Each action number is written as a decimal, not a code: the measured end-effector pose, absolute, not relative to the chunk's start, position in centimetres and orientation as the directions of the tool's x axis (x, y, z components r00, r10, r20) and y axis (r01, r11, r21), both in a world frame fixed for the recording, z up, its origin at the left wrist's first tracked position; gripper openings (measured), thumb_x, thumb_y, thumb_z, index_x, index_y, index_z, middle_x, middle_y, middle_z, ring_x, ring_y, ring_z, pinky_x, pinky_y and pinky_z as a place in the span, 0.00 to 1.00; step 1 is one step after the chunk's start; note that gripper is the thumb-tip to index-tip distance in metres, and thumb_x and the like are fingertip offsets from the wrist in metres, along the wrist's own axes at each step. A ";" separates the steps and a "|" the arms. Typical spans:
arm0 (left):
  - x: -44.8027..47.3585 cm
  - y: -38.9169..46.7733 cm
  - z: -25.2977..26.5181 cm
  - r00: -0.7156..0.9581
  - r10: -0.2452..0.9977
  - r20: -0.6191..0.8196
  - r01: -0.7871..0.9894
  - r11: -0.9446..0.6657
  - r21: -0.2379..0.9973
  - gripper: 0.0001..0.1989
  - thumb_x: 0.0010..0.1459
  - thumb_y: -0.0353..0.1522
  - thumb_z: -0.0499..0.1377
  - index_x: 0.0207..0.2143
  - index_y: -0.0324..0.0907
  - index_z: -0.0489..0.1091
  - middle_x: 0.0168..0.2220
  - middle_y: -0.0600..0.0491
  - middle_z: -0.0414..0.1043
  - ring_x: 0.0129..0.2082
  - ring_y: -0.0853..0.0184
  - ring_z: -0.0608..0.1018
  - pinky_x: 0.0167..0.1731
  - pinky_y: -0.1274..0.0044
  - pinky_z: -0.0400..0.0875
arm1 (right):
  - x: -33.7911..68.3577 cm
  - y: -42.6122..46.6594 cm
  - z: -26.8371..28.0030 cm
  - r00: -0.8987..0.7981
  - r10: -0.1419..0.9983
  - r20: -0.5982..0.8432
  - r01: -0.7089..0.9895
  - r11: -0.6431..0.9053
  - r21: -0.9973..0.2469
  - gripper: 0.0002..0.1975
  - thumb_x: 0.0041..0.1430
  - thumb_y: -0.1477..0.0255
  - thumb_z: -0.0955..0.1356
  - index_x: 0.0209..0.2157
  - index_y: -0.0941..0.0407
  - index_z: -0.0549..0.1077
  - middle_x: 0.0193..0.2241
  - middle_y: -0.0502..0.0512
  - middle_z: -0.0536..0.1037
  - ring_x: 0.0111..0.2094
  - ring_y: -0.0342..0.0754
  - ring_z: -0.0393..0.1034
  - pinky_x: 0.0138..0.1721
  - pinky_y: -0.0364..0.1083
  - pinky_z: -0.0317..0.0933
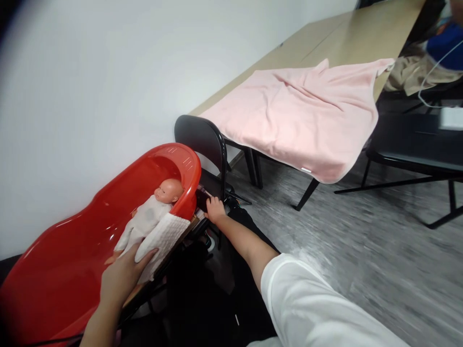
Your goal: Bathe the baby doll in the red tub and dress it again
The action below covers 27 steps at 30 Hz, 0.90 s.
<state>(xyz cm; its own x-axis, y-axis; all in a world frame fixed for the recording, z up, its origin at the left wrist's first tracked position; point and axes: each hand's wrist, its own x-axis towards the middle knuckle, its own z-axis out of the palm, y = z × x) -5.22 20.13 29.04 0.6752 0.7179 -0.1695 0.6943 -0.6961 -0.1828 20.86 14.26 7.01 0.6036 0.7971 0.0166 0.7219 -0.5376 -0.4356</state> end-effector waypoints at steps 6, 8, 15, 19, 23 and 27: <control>-4.7 19.4 29.2 0.625 0.765 -0.155 0.754 -0.644 -0.134 0.21 0.63 0.46 0.52 0.54 0.54 0.71 0.58 0.49 0.68 0.47 0.52 0.75 0.43 0.64 0.71 | 21.2 14.6 6.4 0.603 0.798 0.002 0.718 -0.541 -0.439 0.40 0.54 0.57 0.71 0.62 0.63 0.59 0.56 0.69 0.63 0.55 0.59 0.56 0.53 0.55 0.59; -4.6 19.3 29.1 0.614 0.776 -0.145 0.766 -0.630 -0.125 0.21 0.62 0.45 0.53 0.55 0.55 0.71 0.58 0.50 0.68 0.48 0.52 0.74 0.45 0.63 0.70 | 21.3 14.6 6.3 0.601 0.799 -0.001 0.713 -0.536 -0.452 0.40 0.54 0.57 0.71 0.62 0.63 0.58 0.57 0.70 0.63 0.55 0.59 0.56 0.52 0.55 0.59; -4.6 19.6 28.6 0.582 0.804 -0.121 0.794 -0.594 -0.131 0.26 0.64 0.49 0.51 0.59 0.49 0.66 0.52 0.47 0.74 0.49 0.51 0.74 0.49 0.64 0.66 | 21.4 14.6 6.2 0.606 0.795 -0.031 0.672 -0.533 -0.515 0.42 0.54 0.59 0.71 0.63 0.64 0.55 0.57 0.71 0.62 0.56 0.59 0.56 0.55 0.56 0.59; -4.5 19.4 28.6 0.554 0.821 -0.142 0.802 -0.571 -0.174 0.30 0.64 0.52 0.50 0.62 0.47 0.62 0.50 0.45 0.75 0.48 0.50 0.75 0.45 0.67 0.67 | 21.3 14.6 6.2 0.618 0.785 -0.036 0.650 -0.536 -0.539 0.43 0.54 0.60 0.71 0.64 0.64 0.54 0.58 0.71 0.61 0.56 0.59 0.56 0.55 0.57 0.60; -4.3 19.3 28.8 0.523 0.838 -0.157 0.818 -0.545 -0.185 0.32 0.63 0.53 0.49 0.64 0.50 0.59 0.48 0.45 0.75 0.46 0.50 0.76 0.37 0.70 0.67 | 21.5 14.6 6.1 0.611 0.790 -0.039 0.637 -0.520 -0.569 0.44 0.53 0.61 0.72 0.65 0.65 0.53 0.58 0.70 0.62 0.56 0.60 0.57 0.55 0.57 0.60; -4.4 19.4 28.8 0.542 0.827 -0.150 0.811 -0.562 -0.165 0.31 0.63 0.54 0.49 0.63 0.50 0.60 0.49 0.46 0.75 0.45 0.51 0.76 0.35 0.71 0.65 | 21.8 14.0 5.9 0.577 0.813 -0.078 0.574 -0.471 -0.670 0.46 0.51 0.67 0.73 0.66 0.64 0.52 0.64 0.70 0.56 0.61 0.60 0.53 0.60 0.56 0.58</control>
<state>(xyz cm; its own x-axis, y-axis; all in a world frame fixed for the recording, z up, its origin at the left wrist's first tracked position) -4.43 19.44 28.75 0.5424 0.8267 -0.1495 0.8107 -0.5618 -0.1648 21.83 14.03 5.90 0.5771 0.8130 -0.0776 0.5738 -0.4712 -0.6699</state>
